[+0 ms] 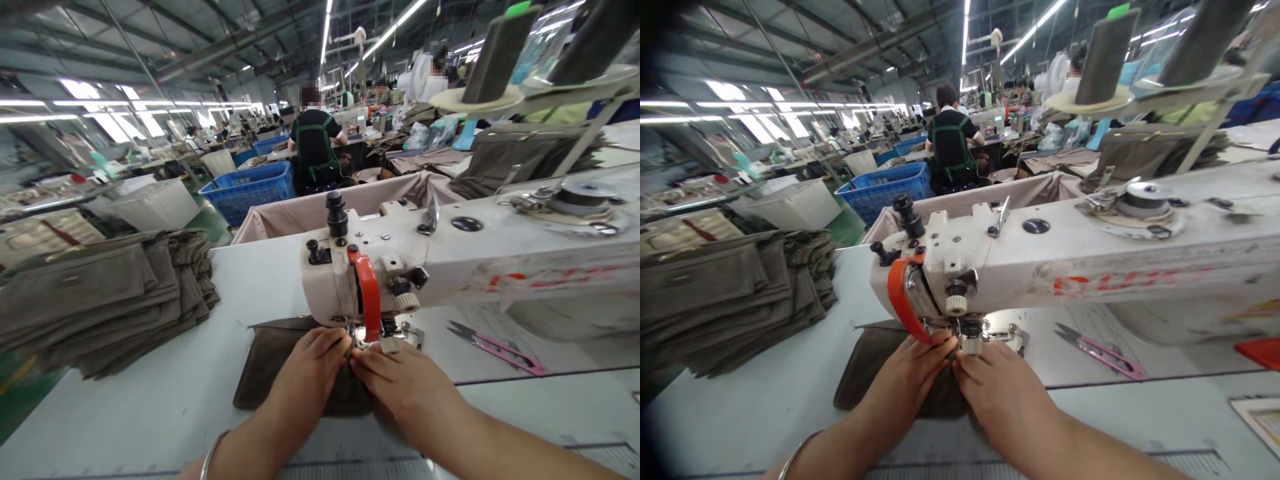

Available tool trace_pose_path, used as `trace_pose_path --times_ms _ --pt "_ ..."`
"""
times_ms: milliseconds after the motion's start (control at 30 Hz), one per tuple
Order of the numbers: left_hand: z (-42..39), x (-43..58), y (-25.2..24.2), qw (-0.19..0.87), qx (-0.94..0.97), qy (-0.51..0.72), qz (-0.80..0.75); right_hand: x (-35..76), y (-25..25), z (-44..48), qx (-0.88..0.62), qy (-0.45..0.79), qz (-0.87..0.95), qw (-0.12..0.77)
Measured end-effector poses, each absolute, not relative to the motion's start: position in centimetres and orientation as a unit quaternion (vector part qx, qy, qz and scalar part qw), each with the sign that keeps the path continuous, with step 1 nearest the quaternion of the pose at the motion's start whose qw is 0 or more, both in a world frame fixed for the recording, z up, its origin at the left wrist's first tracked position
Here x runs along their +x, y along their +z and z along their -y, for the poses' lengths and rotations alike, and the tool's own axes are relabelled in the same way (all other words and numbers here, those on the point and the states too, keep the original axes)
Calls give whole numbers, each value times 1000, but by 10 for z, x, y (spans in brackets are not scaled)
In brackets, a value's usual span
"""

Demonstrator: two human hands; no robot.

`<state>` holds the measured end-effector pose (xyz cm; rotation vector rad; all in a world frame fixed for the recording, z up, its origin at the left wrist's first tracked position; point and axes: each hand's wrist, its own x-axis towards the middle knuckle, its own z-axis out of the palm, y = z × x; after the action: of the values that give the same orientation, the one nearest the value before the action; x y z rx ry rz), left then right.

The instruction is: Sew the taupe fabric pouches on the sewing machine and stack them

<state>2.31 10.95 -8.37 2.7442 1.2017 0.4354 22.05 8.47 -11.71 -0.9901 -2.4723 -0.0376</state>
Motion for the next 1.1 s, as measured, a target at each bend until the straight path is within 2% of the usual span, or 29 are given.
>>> trace_pose_path --times_ms 167,433,900,1000,1100 --pt "-109 23 -85 52 911 153 -380 221 -116 -86 -358 48 896 257" --pt "-109 24 -84 56 915 159 -367 222 -109 -87 -363 57 903 224" --pt "-109 24 -83 54 917 164 -360 222 -104 -86 -365 100 887 267" --pt "-104 18 -80 85 914 141 -372 237 -77 -85 -350 144 895 235" --pt "-93 9 -74 128 917 115 -360 259 -53 -84 -377 192 893 155"
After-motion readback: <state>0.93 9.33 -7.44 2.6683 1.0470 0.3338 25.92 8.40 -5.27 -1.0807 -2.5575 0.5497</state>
